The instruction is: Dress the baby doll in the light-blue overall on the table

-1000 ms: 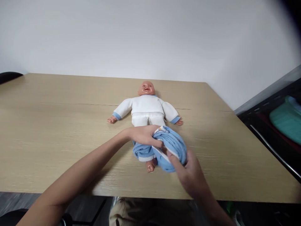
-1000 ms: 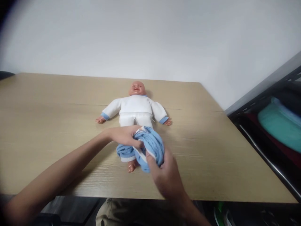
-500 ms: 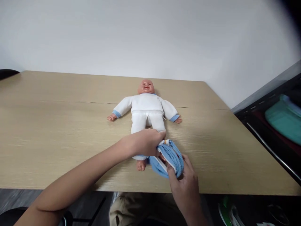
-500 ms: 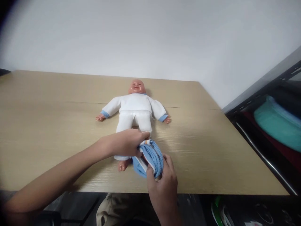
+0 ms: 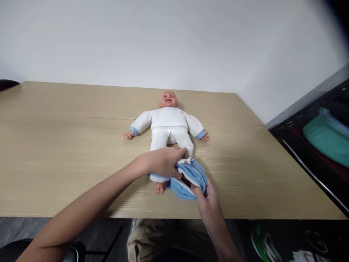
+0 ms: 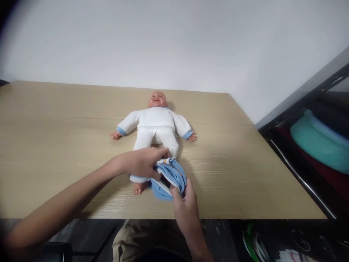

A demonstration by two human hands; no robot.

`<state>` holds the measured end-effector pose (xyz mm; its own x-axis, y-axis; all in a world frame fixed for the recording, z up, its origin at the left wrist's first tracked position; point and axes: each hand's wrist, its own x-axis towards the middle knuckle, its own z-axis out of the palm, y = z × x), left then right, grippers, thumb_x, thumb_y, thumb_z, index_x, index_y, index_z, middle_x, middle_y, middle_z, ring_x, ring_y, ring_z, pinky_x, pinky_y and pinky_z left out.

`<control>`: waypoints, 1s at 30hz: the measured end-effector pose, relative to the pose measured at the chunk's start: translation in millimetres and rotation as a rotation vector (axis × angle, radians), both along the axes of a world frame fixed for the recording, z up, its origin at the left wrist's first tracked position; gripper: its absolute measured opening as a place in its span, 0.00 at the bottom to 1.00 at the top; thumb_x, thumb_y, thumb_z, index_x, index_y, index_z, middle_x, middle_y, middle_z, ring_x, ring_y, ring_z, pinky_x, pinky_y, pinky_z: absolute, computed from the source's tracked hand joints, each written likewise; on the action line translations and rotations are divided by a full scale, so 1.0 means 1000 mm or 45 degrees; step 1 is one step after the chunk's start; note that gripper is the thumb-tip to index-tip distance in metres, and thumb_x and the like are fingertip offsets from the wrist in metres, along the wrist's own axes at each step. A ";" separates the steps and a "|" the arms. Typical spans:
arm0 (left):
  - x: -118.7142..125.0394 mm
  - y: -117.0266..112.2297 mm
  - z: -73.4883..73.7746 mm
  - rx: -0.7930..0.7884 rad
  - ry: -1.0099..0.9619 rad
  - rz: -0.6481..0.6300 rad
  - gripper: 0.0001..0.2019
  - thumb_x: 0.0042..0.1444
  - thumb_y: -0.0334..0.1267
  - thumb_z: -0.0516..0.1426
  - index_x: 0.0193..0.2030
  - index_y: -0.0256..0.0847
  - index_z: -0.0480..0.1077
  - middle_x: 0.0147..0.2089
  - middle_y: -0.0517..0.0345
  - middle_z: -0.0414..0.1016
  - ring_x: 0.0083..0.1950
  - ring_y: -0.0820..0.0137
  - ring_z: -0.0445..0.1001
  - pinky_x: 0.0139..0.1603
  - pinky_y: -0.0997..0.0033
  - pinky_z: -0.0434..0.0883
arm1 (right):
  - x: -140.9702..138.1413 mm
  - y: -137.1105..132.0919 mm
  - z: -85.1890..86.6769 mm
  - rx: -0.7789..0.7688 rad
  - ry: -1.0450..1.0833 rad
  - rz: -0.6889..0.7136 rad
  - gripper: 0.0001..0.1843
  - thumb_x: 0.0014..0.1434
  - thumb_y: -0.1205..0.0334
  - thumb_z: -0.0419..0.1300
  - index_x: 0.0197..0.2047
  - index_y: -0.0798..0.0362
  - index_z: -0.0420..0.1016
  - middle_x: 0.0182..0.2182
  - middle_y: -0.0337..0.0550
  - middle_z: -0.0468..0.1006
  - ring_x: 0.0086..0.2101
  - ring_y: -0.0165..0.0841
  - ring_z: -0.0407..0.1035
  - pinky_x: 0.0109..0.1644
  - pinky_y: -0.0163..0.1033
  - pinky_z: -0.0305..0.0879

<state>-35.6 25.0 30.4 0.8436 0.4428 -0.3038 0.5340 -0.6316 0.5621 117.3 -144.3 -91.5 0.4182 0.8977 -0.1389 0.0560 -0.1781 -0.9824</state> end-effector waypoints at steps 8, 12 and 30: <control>-0.010 -0.007 -0.011 0.105 -0.077 0.138 0.22 0.56 0.44 0.66 0.53 0.43 0.64 0.47 0.51 0.78 0.47 0.55 0.77 0.45 0.61 0.67 | 0.005 0.009 0.014 -0.051 0.130 0.076 0.26 0.68 0.50 0.63 0.65 0.50 0.74 0.57 0.51 0.85 0.60 0.48 0.79 0.64 0.53 0.78; -0.014 -0.004 -0.011 -0.034 -0.090 0.156 0.25 0.55 0.44 0.66 0.55 0.43 0.63 0.46 0.53 0.78 0.45 0.56 0.77 0.42 0.63 0.67 | 0.007 0.013 0.011 0.025 0.119 0.104 0.21 0.68 0.52 0.63 0.62 0.48 0.77 0.56 0.49 0.86 0.55 0.46 0.82 0.59 0.50 0.81; -0.023 0.005 -0.025 -0.341 -0.389 0.163 0.31 0.51 0.41 0.68 0.58 0.43 0.58 0.47 0.55 0.76 0.45 0.60 0.76 0.44 0.63 0.70 | 0.010 0.020 0.008 0.017 0.020 0.129 0.33 0.64 0.57 0.63 0.71 0.48 0.68 0.66 0.50 0.79 0.65 0.45 0.75 0.69 0.53 0.74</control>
